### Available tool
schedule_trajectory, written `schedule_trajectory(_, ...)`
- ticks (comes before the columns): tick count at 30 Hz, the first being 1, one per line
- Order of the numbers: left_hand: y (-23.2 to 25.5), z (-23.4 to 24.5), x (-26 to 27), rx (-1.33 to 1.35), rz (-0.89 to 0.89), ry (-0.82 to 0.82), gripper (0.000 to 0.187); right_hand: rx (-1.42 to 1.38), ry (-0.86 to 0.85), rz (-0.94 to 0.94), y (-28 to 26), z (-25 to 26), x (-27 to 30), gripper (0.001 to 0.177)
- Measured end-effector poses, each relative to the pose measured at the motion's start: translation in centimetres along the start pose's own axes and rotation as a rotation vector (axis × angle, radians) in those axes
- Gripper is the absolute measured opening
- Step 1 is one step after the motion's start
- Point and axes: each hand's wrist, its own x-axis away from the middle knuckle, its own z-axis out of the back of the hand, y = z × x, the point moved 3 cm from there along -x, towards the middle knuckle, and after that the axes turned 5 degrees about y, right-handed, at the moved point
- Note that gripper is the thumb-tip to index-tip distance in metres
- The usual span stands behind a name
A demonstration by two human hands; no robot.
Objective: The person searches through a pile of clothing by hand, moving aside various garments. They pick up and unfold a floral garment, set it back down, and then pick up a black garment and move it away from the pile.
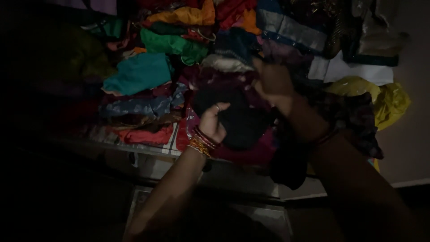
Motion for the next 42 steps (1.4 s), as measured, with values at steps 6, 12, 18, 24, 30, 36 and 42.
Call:
schedule_trajectory(6, 5.2, -0.5, 2.6, 0.168, -0.09, -0.208, 0.038, -0.044, 0.236, 0.085, 3.2, 0.8, -1.2, 0.028)
schedule_trajectory(12, 12.2, 3.0, 8.2, 0.202, -0.347, -0.089, 0.031, 0.111, 0.393, 0.182, -1.3, 0.4, 0.2, 0.072)
schedule_trajectory(18, 17.7, 3.9, 14.3, 0.228, -0.701, 0.018, 0.036, 0.309, 0.242, 0.264, -8.2, -7.0, 5.6, 0.062)
schedule_trajectory(24, 17.7, 4.1, 14.5, 0.205, -0.797, -0.119, 0.036, 0.528, 0.041, 0.496, -9.9, -12.7, 9.8, 0.054)
schedule_trajectory(30, 15.2, 1.5, 12.0, 0.258, -0.643, -0.112, 0.045, -0.078, -0.606, -0.093, -8.0, -5.9, 6.1, 0.085)
schedule_trajectory(36, 9.5, 0.5, 5.3, 0.321, -0.236, -0.333, 0.052, -1.316, -0.06, -0.035, 1.2, -10.1, 7.0, 0.072)
schedule_trajectory(42, 6.1, -3.4, 1.4, 0.455, 0.123, -0.656, 0.044, -1.755, 0.01, -0.042, 4.3, -5.9, 6.9, 0.087)
